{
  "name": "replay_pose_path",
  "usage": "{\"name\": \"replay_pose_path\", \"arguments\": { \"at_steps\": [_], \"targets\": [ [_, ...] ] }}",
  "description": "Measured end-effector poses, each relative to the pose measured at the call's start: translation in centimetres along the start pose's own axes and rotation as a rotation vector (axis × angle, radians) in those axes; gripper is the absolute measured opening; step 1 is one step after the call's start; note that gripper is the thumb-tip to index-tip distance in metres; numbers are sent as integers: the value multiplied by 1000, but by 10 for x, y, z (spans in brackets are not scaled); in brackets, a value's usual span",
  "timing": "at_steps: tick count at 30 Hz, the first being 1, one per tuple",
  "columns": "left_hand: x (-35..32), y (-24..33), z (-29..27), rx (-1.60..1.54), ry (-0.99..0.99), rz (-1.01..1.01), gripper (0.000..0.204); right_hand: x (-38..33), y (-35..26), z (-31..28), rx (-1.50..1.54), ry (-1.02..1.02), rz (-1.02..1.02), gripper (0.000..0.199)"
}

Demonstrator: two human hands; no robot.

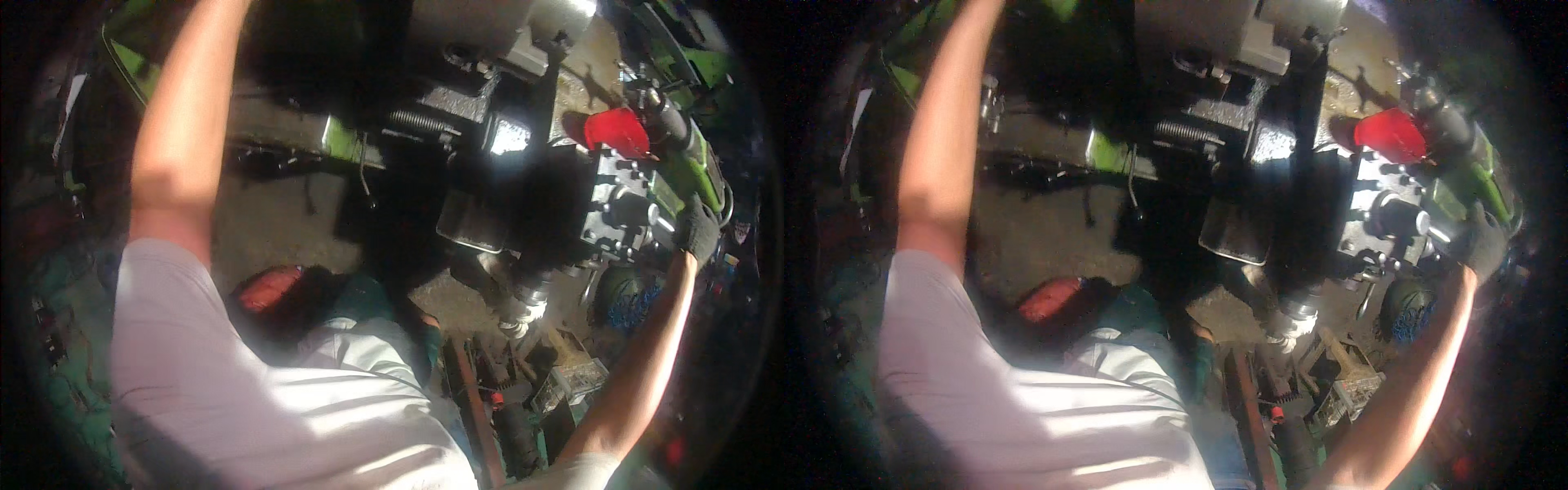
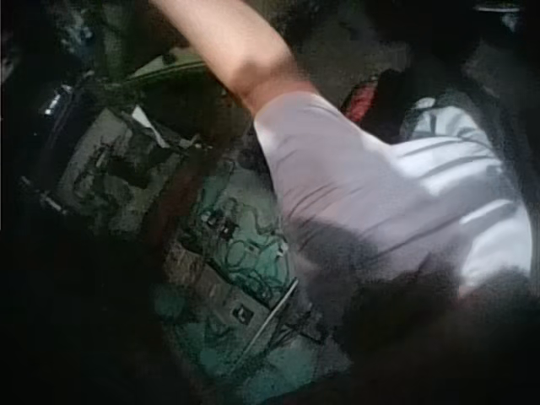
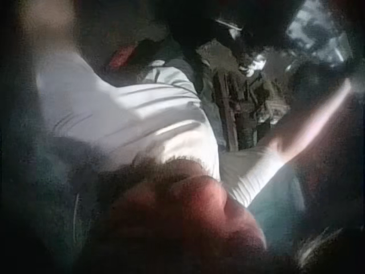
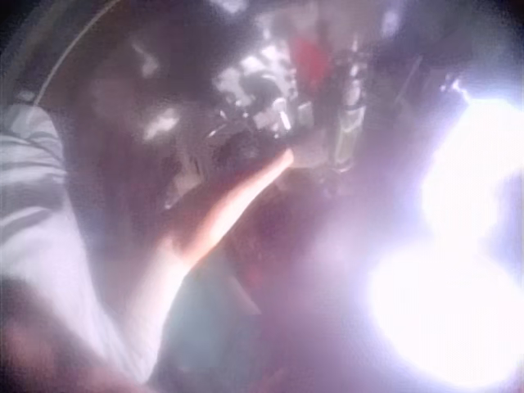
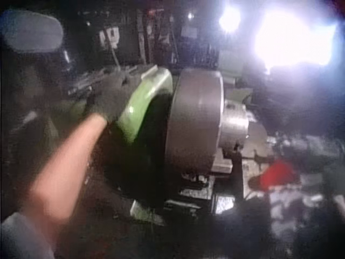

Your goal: The person operates a green metal lathe, using a wrench to tighten the chuck and adjusting the tool post and tailstock. They rotate the chuck by hand and manipulate the machine's controls to position the workpiece and cutting tool.

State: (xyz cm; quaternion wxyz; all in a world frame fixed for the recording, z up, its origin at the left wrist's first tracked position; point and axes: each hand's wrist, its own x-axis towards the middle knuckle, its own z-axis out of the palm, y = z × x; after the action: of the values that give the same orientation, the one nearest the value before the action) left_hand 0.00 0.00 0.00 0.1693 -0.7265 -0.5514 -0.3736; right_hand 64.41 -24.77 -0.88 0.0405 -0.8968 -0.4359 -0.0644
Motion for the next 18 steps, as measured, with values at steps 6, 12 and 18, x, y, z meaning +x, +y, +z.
{"name": "replay_pose_path", "arguments": {
  "at_steps": [6,12,18],
  "targets": [
    [-1,22,-32,-50,44,12,42,8,8,12,26,114,-106,52],
    [5,-1,25,11,91,73,59,-45,-32,-34,185,92,48,43],
    [-6,4,-22,59,-47,-58,43,-53,-57,-43,348,127,61,40]
  ]
}}
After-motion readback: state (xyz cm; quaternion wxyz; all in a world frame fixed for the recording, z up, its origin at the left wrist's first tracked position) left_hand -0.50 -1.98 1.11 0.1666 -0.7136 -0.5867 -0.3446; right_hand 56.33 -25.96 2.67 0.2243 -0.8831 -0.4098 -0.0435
